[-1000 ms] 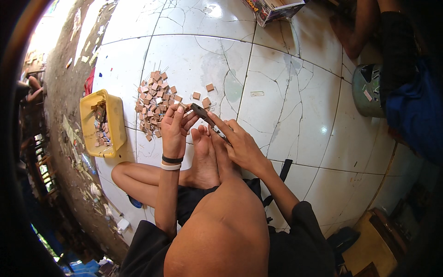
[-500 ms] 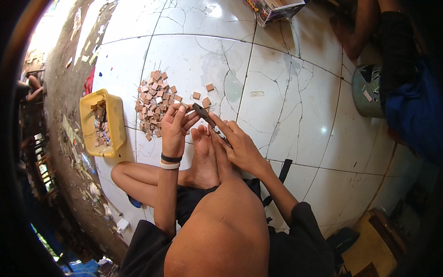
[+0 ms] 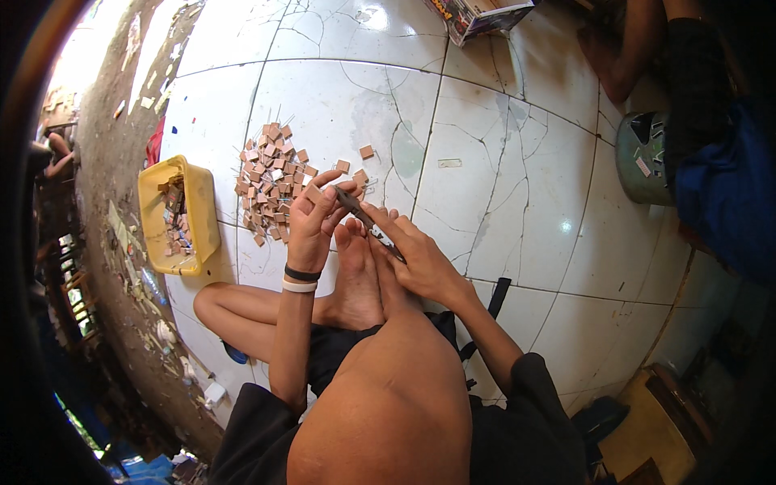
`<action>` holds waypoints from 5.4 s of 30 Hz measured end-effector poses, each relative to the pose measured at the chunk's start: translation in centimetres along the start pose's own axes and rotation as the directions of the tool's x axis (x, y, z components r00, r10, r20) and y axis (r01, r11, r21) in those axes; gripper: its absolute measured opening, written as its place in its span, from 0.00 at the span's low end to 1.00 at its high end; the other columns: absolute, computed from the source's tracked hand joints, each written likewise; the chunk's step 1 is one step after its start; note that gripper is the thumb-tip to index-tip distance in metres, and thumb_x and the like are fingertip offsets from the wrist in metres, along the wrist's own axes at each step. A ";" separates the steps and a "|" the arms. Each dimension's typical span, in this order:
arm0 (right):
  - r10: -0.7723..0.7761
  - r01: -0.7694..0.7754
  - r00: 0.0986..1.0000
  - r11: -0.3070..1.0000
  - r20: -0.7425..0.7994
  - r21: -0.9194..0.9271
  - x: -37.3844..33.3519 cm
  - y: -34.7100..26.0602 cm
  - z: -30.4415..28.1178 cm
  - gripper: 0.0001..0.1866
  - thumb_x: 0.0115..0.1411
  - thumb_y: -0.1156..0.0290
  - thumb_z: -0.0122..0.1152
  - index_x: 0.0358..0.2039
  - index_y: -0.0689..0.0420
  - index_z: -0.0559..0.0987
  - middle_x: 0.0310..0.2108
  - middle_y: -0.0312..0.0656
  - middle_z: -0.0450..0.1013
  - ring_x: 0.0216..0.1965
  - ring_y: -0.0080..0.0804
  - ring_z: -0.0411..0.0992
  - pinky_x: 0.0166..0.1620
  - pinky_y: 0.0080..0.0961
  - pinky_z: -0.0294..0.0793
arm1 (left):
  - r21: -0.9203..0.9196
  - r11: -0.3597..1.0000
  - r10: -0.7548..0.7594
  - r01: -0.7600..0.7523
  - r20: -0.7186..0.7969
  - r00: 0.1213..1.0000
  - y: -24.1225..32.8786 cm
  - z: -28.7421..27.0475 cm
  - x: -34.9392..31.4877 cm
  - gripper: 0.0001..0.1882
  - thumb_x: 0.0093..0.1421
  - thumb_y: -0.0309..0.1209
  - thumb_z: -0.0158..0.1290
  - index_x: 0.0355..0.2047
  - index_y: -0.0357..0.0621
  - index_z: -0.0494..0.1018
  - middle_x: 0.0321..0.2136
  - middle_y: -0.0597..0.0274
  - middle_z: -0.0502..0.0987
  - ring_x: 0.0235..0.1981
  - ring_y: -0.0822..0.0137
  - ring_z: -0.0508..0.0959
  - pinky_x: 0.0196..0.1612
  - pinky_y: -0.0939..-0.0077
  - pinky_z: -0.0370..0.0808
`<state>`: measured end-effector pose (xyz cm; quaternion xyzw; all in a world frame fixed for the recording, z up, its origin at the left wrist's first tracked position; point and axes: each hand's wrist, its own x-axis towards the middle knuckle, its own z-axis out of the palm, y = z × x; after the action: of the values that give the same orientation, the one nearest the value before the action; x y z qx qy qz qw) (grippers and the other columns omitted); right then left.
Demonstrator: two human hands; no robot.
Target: The person sits on the floor and uses a utility knife to trim and shape small wooden blocks. They pick up blocks from a pile, shave off edges, and place the finished pieces back onto the floor.
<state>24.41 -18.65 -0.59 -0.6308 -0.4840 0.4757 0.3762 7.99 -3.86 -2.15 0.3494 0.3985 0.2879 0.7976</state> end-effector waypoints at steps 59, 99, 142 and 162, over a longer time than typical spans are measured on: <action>0.395 -0.439 0.890 0.877 0.227 0.195 -2.1 3.5 -0.3 0.18 0.73 0.58 0.62 0.38 0.63 0.78 0.31 0.44 0.80 0.35 0.34 0.80 0.44 0.36 0.78 | 0.298 0.928 0.140 -0.222 0.275 0.951 -1.2 -1.6 1.5 0.08 0.70 0.19 0.58 0.48 0.30 0.78 0.47 0.56 0.84 0.47 0.67 0.85 0.54 0.74 0.83; 0.469 -0.438 0.865 0.879 -0.178 0.188 -0.7 6.3 0.3 0.26 0.72 0.61 0.61 0.63 0.64 0.71 0.44 0.59 0.81 0.47 0.55 0.82 0.52 0.42 0.78 | 0.936 0.342 0.522 -0.085 -0.114 0.845 1.5 -7.9 3.0 0.19 0.57 0.19 0.60 0.50 0.36 0.82 0.41 0.58 0.84 0.28 0.75 0.81 0.34 0.81 0.80; 0.261 -0.259 0.965 0.965 0.036 -0.044 -0.6 0.6 0.9 0.38 0.74 0.64 0.58 0.76 0.67 0.56 0.67 0.71 0.66 0.67 0.61 0.70 0.67 0.41 0.69 | 0.829 0.331 0.522 -0.451 0.237 0.819 0.5 1.4 0.7 0.16 0.60 0.17 0.61 0.49 0.38 0.80 0.39 0.52 0.85 0.39 0.56 0.87 0.42 0.67 0.83; 0.350 -0.351 0.936 0.936 0.040 0.032 -0.5 -0.7 1.0 0.33 0.74 0.62 0.58 0.74 0.57 0.61 0.66 0.65 0.67 0.66 0.67 0.66 0.67 0.50 0.67 | 0.847 0.351 0.532 -0.399 0.170 0.829 0.7 0.8 0.3 0.14 0.59 0.16 0.63 0.46 0.36 0.82 0.39 0.56 0.86 0.41 0.65 0.88 0.45 0.72 0.84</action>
<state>23.24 -18.93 -0.10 -0.6913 -0.3607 0.5551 0.2894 8.70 -3.47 -1.40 0.7738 0.4233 0.2892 0.3720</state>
